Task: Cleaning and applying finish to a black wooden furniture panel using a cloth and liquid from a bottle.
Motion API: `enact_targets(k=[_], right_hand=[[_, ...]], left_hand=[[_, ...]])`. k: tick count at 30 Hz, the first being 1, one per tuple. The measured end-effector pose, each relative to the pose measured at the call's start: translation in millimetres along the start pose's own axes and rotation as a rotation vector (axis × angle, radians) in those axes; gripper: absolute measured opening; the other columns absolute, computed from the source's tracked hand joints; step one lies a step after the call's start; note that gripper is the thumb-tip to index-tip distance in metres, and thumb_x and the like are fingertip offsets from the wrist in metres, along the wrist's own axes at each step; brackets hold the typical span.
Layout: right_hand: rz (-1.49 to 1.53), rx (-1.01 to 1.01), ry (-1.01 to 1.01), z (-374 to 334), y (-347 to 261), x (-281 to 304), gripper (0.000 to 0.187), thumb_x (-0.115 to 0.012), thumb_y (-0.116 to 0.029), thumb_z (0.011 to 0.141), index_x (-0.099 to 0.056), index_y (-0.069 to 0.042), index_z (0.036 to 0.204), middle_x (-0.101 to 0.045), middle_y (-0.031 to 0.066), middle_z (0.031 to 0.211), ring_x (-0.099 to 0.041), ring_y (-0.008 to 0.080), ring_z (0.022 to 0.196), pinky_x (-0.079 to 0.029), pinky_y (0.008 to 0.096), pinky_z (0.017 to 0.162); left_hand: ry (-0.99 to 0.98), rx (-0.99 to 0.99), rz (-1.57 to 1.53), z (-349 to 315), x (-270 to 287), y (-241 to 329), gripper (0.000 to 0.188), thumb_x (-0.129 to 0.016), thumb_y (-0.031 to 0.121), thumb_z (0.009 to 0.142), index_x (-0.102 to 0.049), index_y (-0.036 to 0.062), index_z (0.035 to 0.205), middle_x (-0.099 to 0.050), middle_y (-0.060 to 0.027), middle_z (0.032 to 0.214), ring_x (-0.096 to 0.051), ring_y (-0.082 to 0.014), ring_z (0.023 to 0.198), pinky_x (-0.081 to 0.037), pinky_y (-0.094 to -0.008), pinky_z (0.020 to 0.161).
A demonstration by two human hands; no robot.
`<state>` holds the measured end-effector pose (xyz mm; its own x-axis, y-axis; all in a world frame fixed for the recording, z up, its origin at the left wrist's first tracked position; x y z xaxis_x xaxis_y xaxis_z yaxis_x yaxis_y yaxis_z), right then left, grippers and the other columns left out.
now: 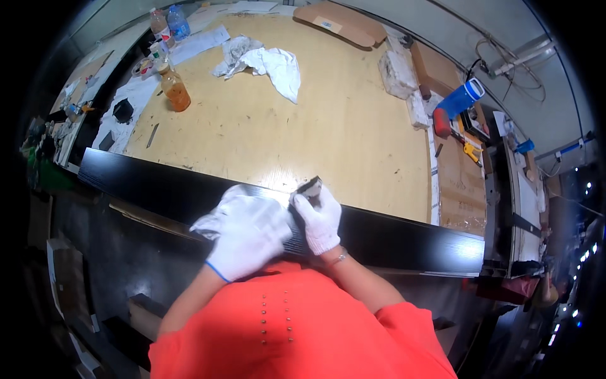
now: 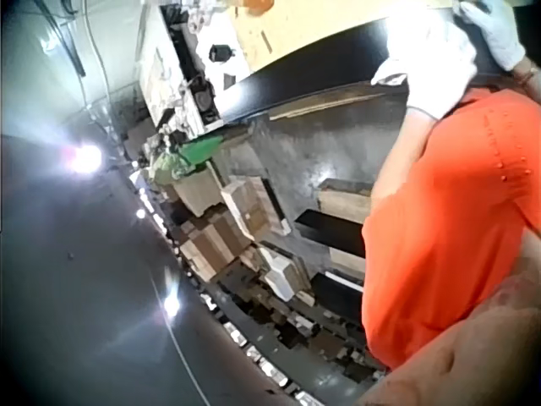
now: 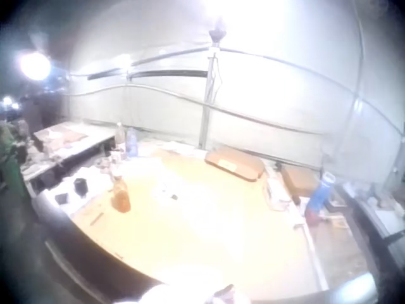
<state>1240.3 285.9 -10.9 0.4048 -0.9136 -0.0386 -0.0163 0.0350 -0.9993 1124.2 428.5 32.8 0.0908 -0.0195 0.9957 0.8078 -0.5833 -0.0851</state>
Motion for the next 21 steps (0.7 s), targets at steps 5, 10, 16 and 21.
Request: enact_targets(k=[5,10,16,21], right_hand=[[0.036,0.023,0.021,-4,15,23,0.012,-0.066,-0.007,0.09,-0.063,0.002,0.096,-0.067,0.0073,0.09,-0.062,0.0131,0.081,-0.051,0.0278,0.075],[0.189,-0.015,-0.023,0,13,14,0.009,-0.069,-0.004,0.088,-0.064,0.002,0.093,-0.067,0.006,0.093,-0.061,0.013,0.082,-0.049,0.0274,0.078],[0.1,-0.027,-0.07,5,12,13,0.013,-0.07,-0.005,0.088,-0.064,0.002,0.096,-0.068,0.0064,0.091,-0.063,0.0128,0.083,-0.05,0.0266,0.077],[0.125,-0.043,-0.124,-2,8,7,0.012,-0.071,-0.007,0.087,-0.063,0.002,0.09,-0.068,0.0088,0.091,-0.063,0.0147,0.083,-0.05,0.027,0.076]], left_hand=[[0.275,-0.608,-0.106,117,-15,-106,0.009,-0.062,0.011,0.082,-0.064,0.0098,0.091,-0.059,-0.0094,0.092,-0.058,-0.0291,0.095,-0.047,-0.0441,0.084],[0.368,-0.407,-0.02,120,-26,-117,0.028,-0.052,0.024,0.099,-0.066,0.0064,0.115,-0.059,-0.0191,0.107,-0.059,-0.034,0.096,-0.048,-0.046,0.091],[0.395,-0.555,-0.553,81,-14,-95,0.025,-0.057,0.032,0.1,-0.063,0.0085,0.095,-0.052,-0.0061,0.084,-0.05,-0.0212,0.08,-0.045,-0.0344,0.071],[0.566,-0.289,-0.312,117,-37,-221,0.021,-0.047,0.016,0.102,-0.066,0.0059,0.098,-0.061,-0.0116,0.094,-0.056,-0.0252,0.087,-0.047,-0.037,0.08]])
Point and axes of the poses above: each hand's wrist, its own z-axis towards the middle knuckle, its own x-axis out of the back of the hand, y = z × x, the point moved 6 cm from there along z, towards the middle knuckle
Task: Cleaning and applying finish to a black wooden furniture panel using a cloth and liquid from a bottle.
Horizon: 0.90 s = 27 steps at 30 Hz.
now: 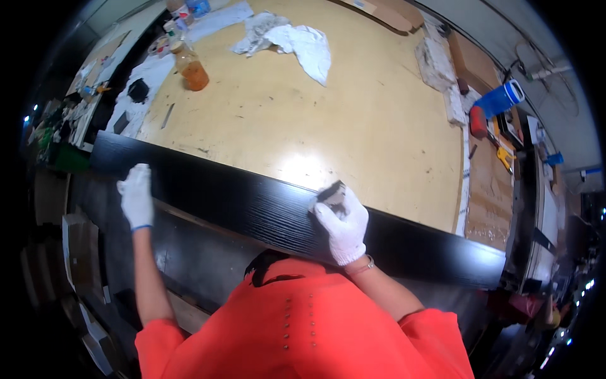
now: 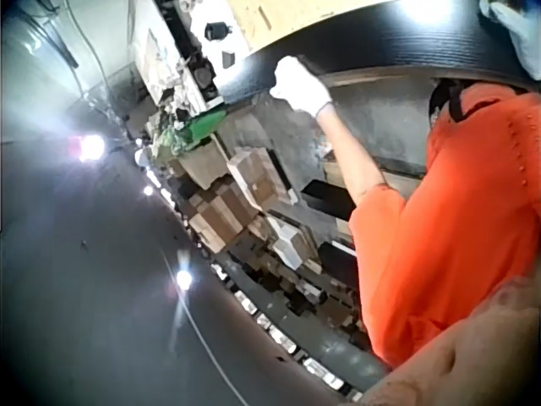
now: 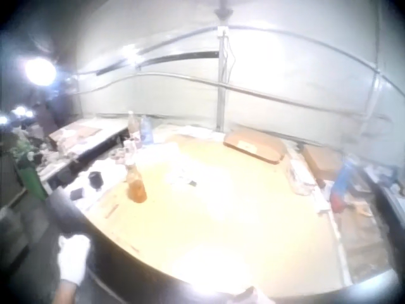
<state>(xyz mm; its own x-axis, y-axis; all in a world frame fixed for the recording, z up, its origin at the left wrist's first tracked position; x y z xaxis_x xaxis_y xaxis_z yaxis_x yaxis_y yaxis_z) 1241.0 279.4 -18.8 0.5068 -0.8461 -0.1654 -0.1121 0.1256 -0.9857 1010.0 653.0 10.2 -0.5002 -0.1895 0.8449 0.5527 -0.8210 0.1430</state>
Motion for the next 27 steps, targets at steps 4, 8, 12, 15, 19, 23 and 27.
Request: enact_targets(k=[4,8,12,15,19,23,27], right_hand=[[0.057,-0.001,0.037,2,-4,1,0.013,-0.07,-0.004,0.087,-0.062,0.004,0.093,-0.064,0.0101,0.093,-0.064,0.0179,0.084,-0.051,0.0302,0.078],[0.036,-0.011,0.036,1,2,5,0.019,-0.071,-0.006,0.088,-0.062,0.005,0.101,-0.066,0.01,0.093,-0.064,0.0173,0.085,-0.052,0.0302,0.079],[-0.081,-0.032,0.063,0,2,3,0.025,-0.071,-0.01,0.089,-0.063,0.007,0.106,-0.069,0.0097,0.093,-0.066,0.0175,0.084,-0.054,0.0294,0.082],[-0.155,-0.053,0.209,0,-5,-6,0.017,-0.065,-0.007,0.09,-0.063,0.005,0.101,-0.068,0.01,0.087,-0.064,0.0147,0.079,-0.052,0.0266,0.075],[-0.049,0.044,0.402,1,-9,-45,0.019,-0.059,-0.01,0.089,-0.062,0.004,0.101,-0.061,0.0063,0.077,-0.054,0.0137,0.068,-0.043,0.0275,0.066],[-0.063,0.07,0.473,4,4,-98,0.015,-0.062,-0.009,0.088,-0.062,0.003,0.097,-0.062,0.008,0.081,-0.059,0.0154,0.071,-0.047,0.0287,0.067],[-0.314,0.216,0.442,9,6,-129,0.013,-0.066,0.004,0.08,-0.053,0.003,0.08,-0.057,0.0095,0.085,-0.065,0.0196,0.076,-0.054,0.0305,0.07]], left_hand=[[-0.21,0.315,-0.444,-29,-15,143,0.014,-0.055,0.018,0.096,-0.067,0.0101,0.093,-0.063,-0.0083,0.094,-0.058,-0.0249,0.096,-0.044,-0.0396,0.09],[-0.08,-0.405,-0.293,-10,11,144,0.013,-0.058,0.018,0.094,-0.066,0.0122,0.088,-0.058,-0.0041,0.082,-0.056,-0.0245,0.095,-0.041,-0.0426,0.087],[-0.059,-0.017,0.168,41,1,-76,0.024,-0.054,0.022,0.102,-0.074,0.0078,0.107,-0.071,-0.0098,0.11,-0.062,-0.0314,0.101,-0.048,-0.0399,0.092],[0.069,0.184,-0.379,100,3,-111,0.028,-0.054,0.017,0.104,-0.071,0.0046,0.122,-0.072,-0.0117,0.118,-0.069,-0.0262,0.11,-0.053,-0.0332,0.096],[-0.071,-0.241,-0.494,173,-36,-51,0.026,-0.058,0.011,0.099,-0.071,0.0029,0.12,-0.072,-0.0163,0.117,-0.068,-0.0288,0.112,-0.051,-0.0348,0.099],[-0.684,-0.326,-0.606,193,-105,-34,0.041,-0.068,0.033,0.089,-0.071,0.0014,0.116,-0.07,-0.0188,0.119,-0.065,-0.0334,0.114,-0.05,-0.0377,0.099],[-0.754,-0.252,-0.186,243,-190,-128,0.038,-0.07,0.036,0.082,-0.074,0.0006,0.095,-0.073,-0.0225,0.095,-0.07,-0.04,0.088,-0.055,-0.0448,0.082]])
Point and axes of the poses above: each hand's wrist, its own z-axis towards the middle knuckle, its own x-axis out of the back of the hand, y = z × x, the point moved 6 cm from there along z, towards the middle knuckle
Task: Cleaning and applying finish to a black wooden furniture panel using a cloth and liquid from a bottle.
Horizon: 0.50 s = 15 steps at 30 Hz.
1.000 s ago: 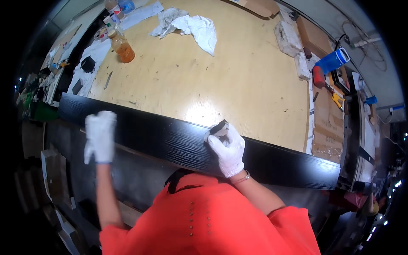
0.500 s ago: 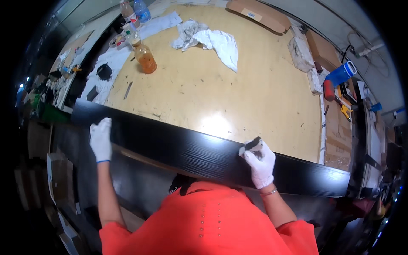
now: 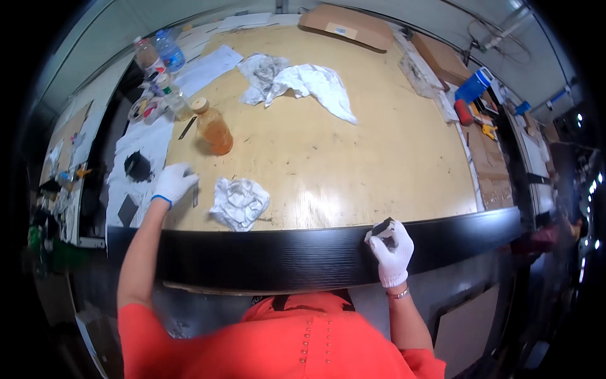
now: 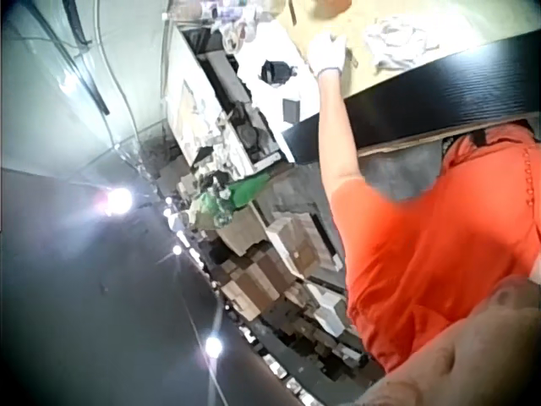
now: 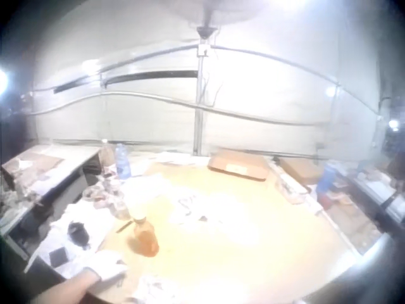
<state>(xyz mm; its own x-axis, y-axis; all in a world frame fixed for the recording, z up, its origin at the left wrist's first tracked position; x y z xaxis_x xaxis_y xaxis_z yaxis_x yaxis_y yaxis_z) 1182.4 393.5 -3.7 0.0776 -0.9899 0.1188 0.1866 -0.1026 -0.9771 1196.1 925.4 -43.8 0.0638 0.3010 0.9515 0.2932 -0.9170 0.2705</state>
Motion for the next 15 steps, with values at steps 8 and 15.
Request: enact_targets(k=[8,15], right_hand=[[-0.011,-0.075,0.134,-6,12,5,0.012,-0.068,-0.002,0.083,-0.058,0.003,0.087,-0.061,0.0088,0.092,-0.065,0.0179,0.079,-0.056,0.0312,0.073],[-0.054,-0.11,0.185,-6,12,9,0.012,-0.067,-0.004,0.083,-0.06,0.003,0.088,-0.061,0.0085,0.093,-0.066,0.0176,0.079,-0.057,0.0312,0.07]], left_hand=[[-0.357,0.051,0.317,34,-43,-54,0.053,-0.076,0.05,0.073,-0.075,0.0036,0.098,-0.073,-0.0216,0.102,-0.07,-0.0398,0.095,-0.056,-0.0456,0.085],[-0.044,0.199,0.006,20,-26,-147,0.079,-0.09,0.04,0.064,-0.061,-0.0017,0.124,-0.073,-0.0218,0.107,-0.071,-0.0349,0.097,-0.055,-0.0404,0.086]])
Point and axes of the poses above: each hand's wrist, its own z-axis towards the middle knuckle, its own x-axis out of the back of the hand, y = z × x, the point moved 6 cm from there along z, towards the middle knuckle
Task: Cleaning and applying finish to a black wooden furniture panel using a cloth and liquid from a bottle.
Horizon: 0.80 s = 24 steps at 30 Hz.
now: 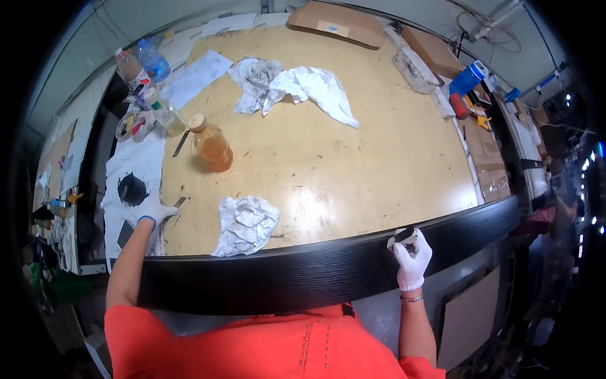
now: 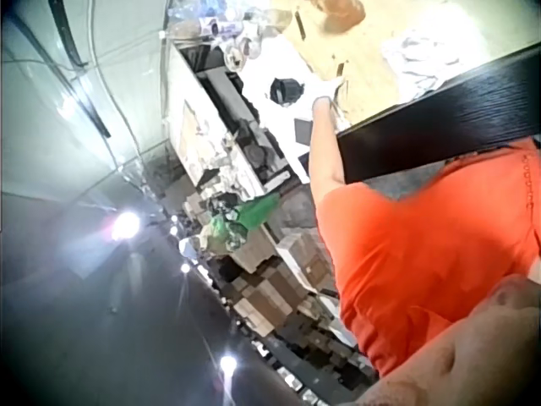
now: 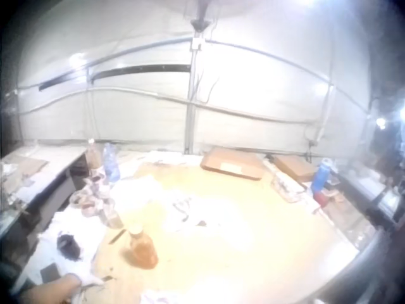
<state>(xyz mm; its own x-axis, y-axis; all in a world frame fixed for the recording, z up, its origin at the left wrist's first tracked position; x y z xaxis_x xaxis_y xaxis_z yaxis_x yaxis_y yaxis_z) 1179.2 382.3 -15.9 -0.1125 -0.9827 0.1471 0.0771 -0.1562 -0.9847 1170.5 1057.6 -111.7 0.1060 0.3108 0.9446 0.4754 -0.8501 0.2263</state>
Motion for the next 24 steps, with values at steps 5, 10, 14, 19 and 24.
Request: enact_targets(k=[5,10,14,19,24], right_hand=[[-0.055,-0.001,-0.006,3,-4,-2,0.011,-0.066,-0.004,0.083,-0.059,0.003,0.086,-0.062,0.0085,0.093,-0.066,0.0164,0.078,-0.056,0.0299,0.07],[-0.046,-0.039,-0.06,7,5,-9,0.012,-0.066,-0.004,0.083,-0.056,0.002,0.082,-0.061,0.0086,0.092,-0.065,0.0168,0.077,-0.056,0.0301,0.07],[0.03,0.004,-0.098,8,-2,-11,0.014,-0.067,-0.007,0.084,-0.055,-0.001,0.085,-0.06,0.0095,0.093,-0.058,0.0148,0.073,-0.048,0.0273,0.066],[0.196,-0.082,-0.222,6,-10,-54,0.013,-0.065,-0.006,0.087,-0.062,0.002,0.096,-0.065,0.009,0.084,-0.061,0.0159,0.073,-0.049,0.0296,0.066],[0.038,0.109,-0.586,4,-17,-100,0.023,-0.075,-0.01,0.082,-0.057,0.003,0.078,-0.059,0.012,0.089,-0.062,0.0193,0.077,-0.05,0.0305,0.069]], left_hand=[[0.087,0.045,-0.184,22,-25,-57,0.06,-0.092,0.024,0.064,-0.066,-0.006,0.109,-0.075,-0.019,0.095,-0.072,-0.0291,0.084,-0.056,-0.0371,0.077],[-0.047,0.064,-0.002,8,-4,-85,0.033,-0.081,0.031,0.076,-0.072,0.0001,0.084,-0.071,-0.0211,0.082,-0.071,-0.0337,0.076,-0.055,-0.0404,0.072],[0.412,-0.052,-0.196,-66,93,-56,0.026,-0.067,0.022,0.092,-0.071,-0.0001,0.104,-0.072,-0.0151,0.092,-0.068,-0.0294,0.077,-0.053,-0.0373,0.07],[0.612,0.343,-1.145,-209,96,-50,0.026,-0.058,0.017,0.103,-0.069,-0.0004,0.119,-0.071,-0.0067,0.1,-0.065,-0.0091,0.084,-0.052,-0.0237,0.07],[0.66,0.069,0.285,-273,43,141,0.006,-0.065,0.012,0.089,-0.069,0.0104,0.084,-0.064,-0.0082,0.077,-0.064,-0.0216,0.071,-0.051,-0.037,0.062]])
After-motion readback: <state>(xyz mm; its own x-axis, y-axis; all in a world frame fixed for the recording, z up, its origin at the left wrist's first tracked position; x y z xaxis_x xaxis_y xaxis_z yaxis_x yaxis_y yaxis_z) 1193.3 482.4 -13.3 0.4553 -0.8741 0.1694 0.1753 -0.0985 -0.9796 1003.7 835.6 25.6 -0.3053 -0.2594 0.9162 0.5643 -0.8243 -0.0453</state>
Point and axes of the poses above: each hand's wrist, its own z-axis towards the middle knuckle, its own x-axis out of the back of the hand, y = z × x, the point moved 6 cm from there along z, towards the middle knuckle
